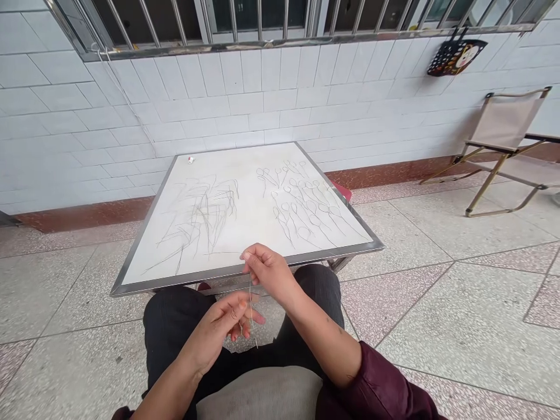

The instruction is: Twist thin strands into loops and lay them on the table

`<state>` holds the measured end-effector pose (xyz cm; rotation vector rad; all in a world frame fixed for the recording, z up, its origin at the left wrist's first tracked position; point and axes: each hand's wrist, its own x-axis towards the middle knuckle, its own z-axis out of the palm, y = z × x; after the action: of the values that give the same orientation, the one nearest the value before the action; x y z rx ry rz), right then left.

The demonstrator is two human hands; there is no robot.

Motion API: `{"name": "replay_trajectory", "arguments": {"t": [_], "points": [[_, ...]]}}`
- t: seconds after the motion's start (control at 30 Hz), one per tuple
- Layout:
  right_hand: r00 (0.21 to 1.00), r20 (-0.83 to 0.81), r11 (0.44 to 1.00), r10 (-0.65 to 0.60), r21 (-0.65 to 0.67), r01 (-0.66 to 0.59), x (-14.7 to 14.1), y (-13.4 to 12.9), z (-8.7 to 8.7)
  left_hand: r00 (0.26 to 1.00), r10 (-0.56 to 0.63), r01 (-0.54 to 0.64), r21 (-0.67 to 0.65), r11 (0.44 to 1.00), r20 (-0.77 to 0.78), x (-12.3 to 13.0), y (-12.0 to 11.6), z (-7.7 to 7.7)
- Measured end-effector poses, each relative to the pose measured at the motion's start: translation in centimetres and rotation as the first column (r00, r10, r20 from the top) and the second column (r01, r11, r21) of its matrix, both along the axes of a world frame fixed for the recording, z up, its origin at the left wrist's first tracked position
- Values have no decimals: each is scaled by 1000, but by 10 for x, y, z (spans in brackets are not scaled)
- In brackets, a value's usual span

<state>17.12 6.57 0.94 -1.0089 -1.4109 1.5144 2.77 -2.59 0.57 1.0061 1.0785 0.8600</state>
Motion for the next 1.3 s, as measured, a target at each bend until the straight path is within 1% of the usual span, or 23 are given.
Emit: {"name": "replay_trajectory", "arguments": {"t": [0.07,0.17,0.23,0.4,0.53,0.7,0.83,0.97,1.1,1.2,1.3], "points": [[1000,-1,1000,14,-6,-14,1,0,0,999,-21,23,-47,999,33,4,-2,3],[1000,-18,1000,20,-15,-20,3,1,0,998,7,-2,-103,995,57,4,-4,3],[999,-36,1000,-2,-12,2,4,2,-1,998,17,-10,-118,993,60,2,-5,2],[995,-84,998,-53,-19,52,6,6,-3,999,-42,44,-116,992,16,-2,-7,3],[987,-95,992,-128,-4,128,7,10,-5,996,-86,84,-95,992,-18,0,-8,5],[988,-76,990,-138,0,138,6,12,-4,994,-107,102,-122,987,-30,6,-11,1],[992,-74,995,-102,6,103,5,11,-3,999,-36,35,-135,990,0,8,-12,-7],[994,-97,999,-55,-8,54,2,9,-3,999,19,-23,-120,993,-40,10,-12,-13],[990,-122,997,-70,32,74,-1,12,-7,998,43,-47,-86,995,-45,10,-11,-15],[988,-127,995,-91,23,95,-5,21,-11,999,46,-47,-68,997,-11,8,-10,-17],[990,-97,994,-101,19,104,-12,32,-13,999,50,-49,-70,996,8,5,-7,-18]]}}
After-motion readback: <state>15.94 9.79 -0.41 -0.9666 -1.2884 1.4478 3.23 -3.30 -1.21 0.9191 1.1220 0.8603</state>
